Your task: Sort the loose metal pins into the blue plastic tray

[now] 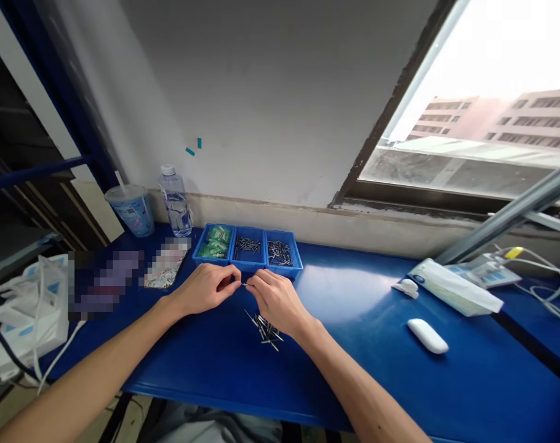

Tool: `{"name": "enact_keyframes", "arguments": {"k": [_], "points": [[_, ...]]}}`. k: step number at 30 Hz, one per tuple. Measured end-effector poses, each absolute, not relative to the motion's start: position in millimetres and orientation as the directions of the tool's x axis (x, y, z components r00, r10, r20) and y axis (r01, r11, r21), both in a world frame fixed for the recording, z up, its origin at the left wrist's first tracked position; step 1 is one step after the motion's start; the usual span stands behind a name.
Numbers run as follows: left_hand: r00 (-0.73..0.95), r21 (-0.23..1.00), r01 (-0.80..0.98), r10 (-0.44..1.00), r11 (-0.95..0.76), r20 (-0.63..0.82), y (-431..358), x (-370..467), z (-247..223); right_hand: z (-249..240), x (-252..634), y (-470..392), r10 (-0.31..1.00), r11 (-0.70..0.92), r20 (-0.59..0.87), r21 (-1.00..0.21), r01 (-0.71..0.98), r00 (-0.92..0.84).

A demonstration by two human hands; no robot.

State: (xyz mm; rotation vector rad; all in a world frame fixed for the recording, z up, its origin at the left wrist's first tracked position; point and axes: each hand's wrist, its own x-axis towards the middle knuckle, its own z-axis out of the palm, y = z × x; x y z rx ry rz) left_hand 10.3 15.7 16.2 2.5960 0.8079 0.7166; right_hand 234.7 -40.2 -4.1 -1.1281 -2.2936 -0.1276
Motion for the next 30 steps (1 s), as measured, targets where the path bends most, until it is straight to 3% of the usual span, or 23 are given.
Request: {"name": "enact_keyframes", "arguments": {"k": [10,17,21,23,26,30], "points": [[0.763,0.417,0.366,0.525,-0.832,0.376,17.2,11.7,10.9,-5.9,232.7,-40.5,0.688,0.649,0.567,-0.200,0.735,-0.453],[0.728,0.415,0.309,0.493,-0.856,0.476,16.9,12.9,11.5,-4.8,235.6,-37.7,0.680,0.627,0.597,-0.171,0.760,-0.426],[0.654,0.438,0.338,0.542,-0.833,0.528,16.8,12.1,15.9,4.7,244.8,-35.9,0.554,0.662,0.741,-0.116,0.740,-0.379],[0.607,0.460,0.358,0.577,-0.813,0.547,17.2,10.4,18.0,12.0,253.2,-35.8,0.443,0.667,0.857,-0.119,0.735,-0.263],[0.661,0.512,0.355,0.597,-0.782,0.454,16.5,9.2,18.2,22.8,268.2,-35.4,0.321,0.574,0.947,-0.185,0.798,-0.012],[0.845,0.489,0.364,0.502,-0.793,0.185,10.8,15.2,10.3,29.2,286.0,-31.5,0.531,0.225,0.840,-0.264,0.938,0.109]]}}
